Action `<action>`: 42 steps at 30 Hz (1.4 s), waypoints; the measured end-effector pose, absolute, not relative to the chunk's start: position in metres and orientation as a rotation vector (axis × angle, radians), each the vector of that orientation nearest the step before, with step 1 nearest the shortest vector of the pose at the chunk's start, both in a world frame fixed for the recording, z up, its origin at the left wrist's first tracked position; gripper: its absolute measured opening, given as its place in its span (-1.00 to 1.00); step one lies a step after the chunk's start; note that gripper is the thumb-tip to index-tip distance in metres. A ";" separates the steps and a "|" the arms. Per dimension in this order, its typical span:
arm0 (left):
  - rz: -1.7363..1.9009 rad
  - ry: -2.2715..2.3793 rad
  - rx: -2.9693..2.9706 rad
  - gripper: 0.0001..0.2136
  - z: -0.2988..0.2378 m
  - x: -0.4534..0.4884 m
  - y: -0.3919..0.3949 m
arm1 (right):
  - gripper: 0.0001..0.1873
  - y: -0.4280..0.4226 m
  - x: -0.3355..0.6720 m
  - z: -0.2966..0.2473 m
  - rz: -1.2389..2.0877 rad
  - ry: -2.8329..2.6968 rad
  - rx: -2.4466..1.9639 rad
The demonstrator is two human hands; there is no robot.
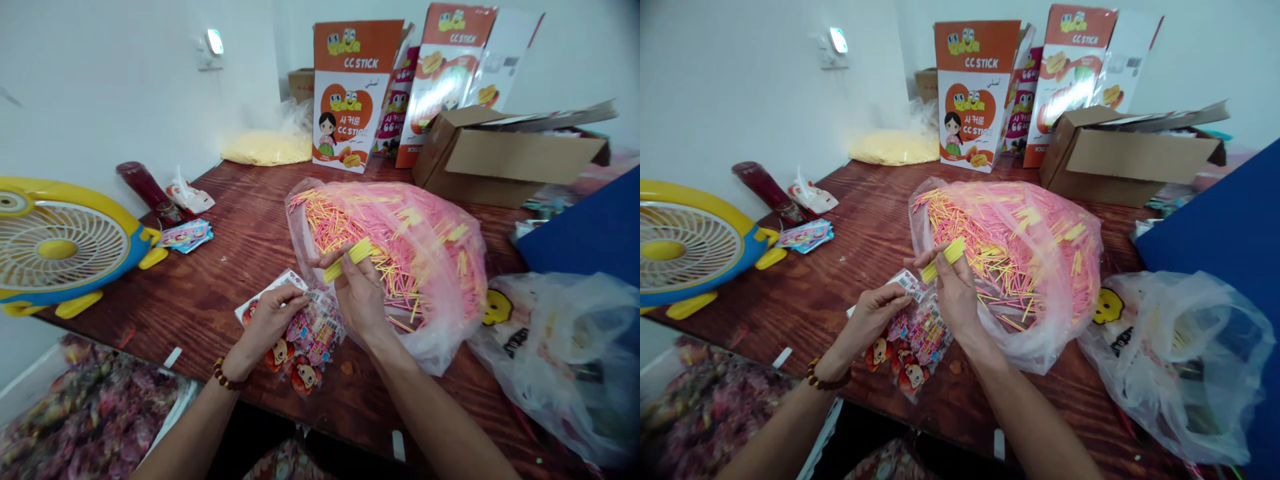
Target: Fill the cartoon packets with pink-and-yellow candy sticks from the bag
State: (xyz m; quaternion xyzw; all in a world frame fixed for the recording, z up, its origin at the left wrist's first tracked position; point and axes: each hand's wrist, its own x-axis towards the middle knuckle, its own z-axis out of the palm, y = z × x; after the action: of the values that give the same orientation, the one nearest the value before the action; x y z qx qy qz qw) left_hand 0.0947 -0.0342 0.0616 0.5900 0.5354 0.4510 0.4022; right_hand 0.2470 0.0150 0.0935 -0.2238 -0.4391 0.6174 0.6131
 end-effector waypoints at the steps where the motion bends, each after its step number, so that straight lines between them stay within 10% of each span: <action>1: 1.147 1.341 1.481 -0.75 0.062 0.096 -0.035 | -0.84 0.015 0.246 0.090 1.434 -1.023 -0.536; 11: 1.255 1.284 1.376 -0.82 0.058 0.102 -0.032 | -0.84 0.008 0.261 0.084 1.479 -1.427 -0.768; 18: 1.301 1.145 1.150 -0.84 0.060 0.108 -0.026 | -0.42 0.012 0.277 0.092 1.194 -1.716 -0.827; 30: 1.342 1.125 1.195 -0.81 0.065 0.111 -0.022 | -0.86 0.021 0.304 0.097 0.970 -1.926 -0.958; 42: 1.543 1.217 1.408 -0.85 0.067 0.111 -0.033 | -0.86 0.017 0.298 0.115 0.881 -2.032 -0.892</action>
State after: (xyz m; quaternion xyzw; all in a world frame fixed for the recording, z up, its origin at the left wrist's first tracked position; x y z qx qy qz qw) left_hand 0.1114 -0.0327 0.0674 0.5448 0.4706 0.5969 0.3542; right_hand 0.2981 0.0175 0.1148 -0.3473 -0.7912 0.3431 0.3682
